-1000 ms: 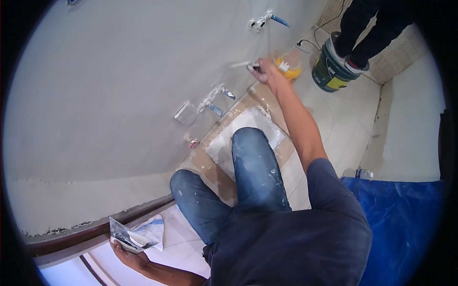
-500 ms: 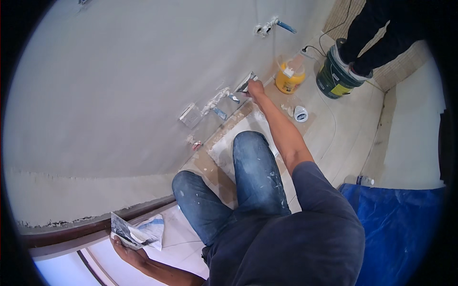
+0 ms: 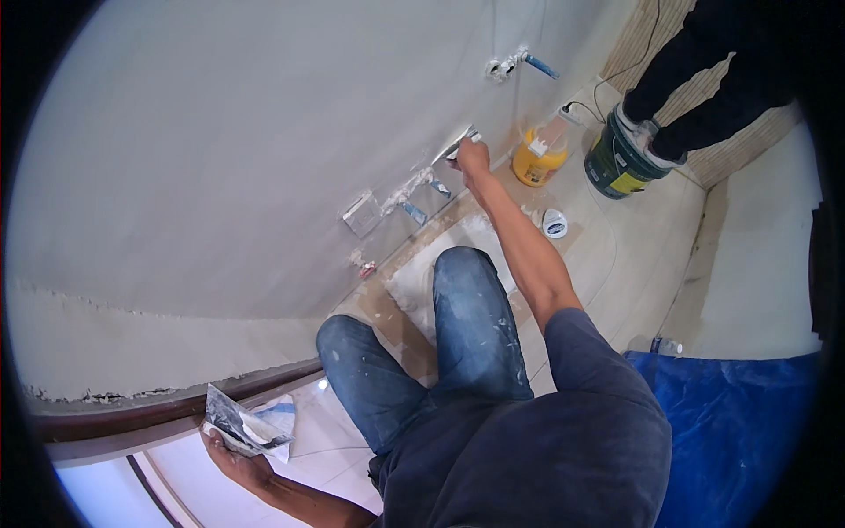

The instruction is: The person applies putty to the bathroom wall around pipes and doorframe joints using putty knives, scraping, smoothing, and transferring the compound between the blades.

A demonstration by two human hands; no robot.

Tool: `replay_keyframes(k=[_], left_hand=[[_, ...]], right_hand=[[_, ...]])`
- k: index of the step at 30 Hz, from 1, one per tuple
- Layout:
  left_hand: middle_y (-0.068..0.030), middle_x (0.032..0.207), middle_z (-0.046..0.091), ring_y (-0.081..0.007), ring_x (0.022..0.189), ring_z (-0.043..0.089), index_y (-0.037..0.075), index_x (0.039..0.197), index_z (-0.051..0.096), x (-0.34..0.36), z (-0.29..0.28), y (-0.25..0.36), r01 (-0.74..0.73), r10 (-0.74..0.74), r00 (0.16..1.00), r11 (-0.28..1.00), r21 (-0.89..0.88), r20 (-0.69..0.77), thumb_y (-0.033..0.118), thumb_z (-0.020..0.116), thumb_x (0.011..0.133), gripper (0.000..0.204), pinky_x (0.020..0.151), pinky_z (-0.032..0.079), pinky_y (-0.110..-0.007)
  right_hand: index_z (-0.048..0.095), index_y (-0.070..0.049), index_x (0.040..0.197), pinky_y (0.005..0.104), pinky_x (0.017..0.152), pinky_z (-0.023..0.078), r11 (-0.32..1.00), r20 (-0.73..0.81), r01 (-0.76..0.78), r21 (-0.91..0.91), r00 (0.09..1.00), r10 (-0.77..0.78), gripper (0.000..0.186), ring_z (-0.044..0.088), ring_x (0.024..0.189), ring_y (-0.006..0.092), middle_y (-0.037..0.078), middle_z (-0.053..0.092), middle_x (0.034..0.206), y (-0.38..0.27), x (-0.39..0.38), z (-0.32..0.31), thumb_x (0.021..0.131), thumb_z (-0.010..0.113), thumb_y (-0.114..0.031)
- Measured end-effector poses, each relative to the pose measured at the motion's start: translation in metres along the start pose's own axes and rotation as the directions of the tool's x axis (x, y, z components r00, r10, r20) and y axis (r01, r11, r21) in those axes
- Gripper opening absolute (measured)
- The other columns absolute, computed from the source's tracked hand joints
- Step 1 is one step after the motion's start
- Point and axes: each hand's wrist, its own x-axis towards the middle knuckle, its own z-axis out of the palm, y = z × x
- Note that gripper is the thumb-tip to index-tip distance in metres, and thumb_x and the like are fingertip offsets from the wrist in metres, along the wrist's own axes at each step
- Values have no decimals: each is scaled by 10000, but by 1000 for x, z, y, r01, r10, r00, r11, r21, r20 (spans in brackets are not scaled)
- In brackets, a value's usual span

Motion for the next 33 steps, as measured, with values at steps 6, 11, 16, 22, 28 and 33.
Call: replay_keyframes(k=[6, 11, 16, 22, 28, 33], left_hand=[[-192, 1381, 514, -280, 1286, 514, -70, 1457, 391, 1, -5, 4, 13, -16, 999, 999, 47, 47, 234, 453, 1047, 514, 1088, 436, -412], [-173, 1354, 532, -263, 1255, 529, -54, 1435, 424, 2, -5, 6, 32, -35, 997, 999, 44, 62, 243, 474, 1034, 501, 1059, 447, -393], [-160, 1339, 545, -257, 1241, 535, -45, 1424, 442, 1, -1, 7, 45, -45, 999, 997, 64, -5, 246, 486, 1020, 499, 1052, 442, -383], [-158, 1318, 550, -256, 1208, 540, -48, 1402, 455, -6, 23, 15, 22, -20, 999, 999, 43, -42, 239, 473, 1045, 459, 1050, 438, -393], [-159, 1304, 554, -255, 1211, 544, -54, 1382, 460, -1, 4, 8, -7, 6, 1000, 999, 52, 26, 239, 482, 1044, 449, 1050, 439, -387], [-162, 1301, 555, -255, 1215, 542, -51, 1381, 461, -1, 8, 10, 23, -23, 1000, 998, 57, 6, 234, 455, 1044, 441, 1052, 438, -387]], right_hand=[[622, 28, 1046, 384, 639, 600, 998, 56, 49, 36, 997, -51, 264, 672, 818, 230, 134, 670, 981, -18, -38, 21, 971, 437, -144], [607, 59, 1061, 404, 669, 621, 981, 236, 152, 118, 956, -176, 261, 671, 826, 236, 147, 664, 982, -81, -101, 17, 966, 455, -131], [590, 71, 1128, 405, 715, 652, 952, 73, 191, 237, 974, -214, 299, 694, 882, 251, 152, 663, 1005, -85, -112, -18, 977, 468, -156], [583, 48, 1150, 426, 685, 631, 997, 35, 46, -66, 998, -43, 326, 697, 848, 267, 151, 673, 1005, 26, -18, -51, 988, 481, -216], [592, -7, 1161, 448, 667, 614, 988, 55, -142, -63, 988, 146, 291, 690, 846, 297, 155, 666, 1052, 61, 10, -30, 991, 454, -197], [597, -32, 1159, 447, 663, 594, 977, 10, -212, 19, 977, 212, 281, 669, 890, 292, 143, 660, 1071, 53, 20, -6, 984, 460, -203]])
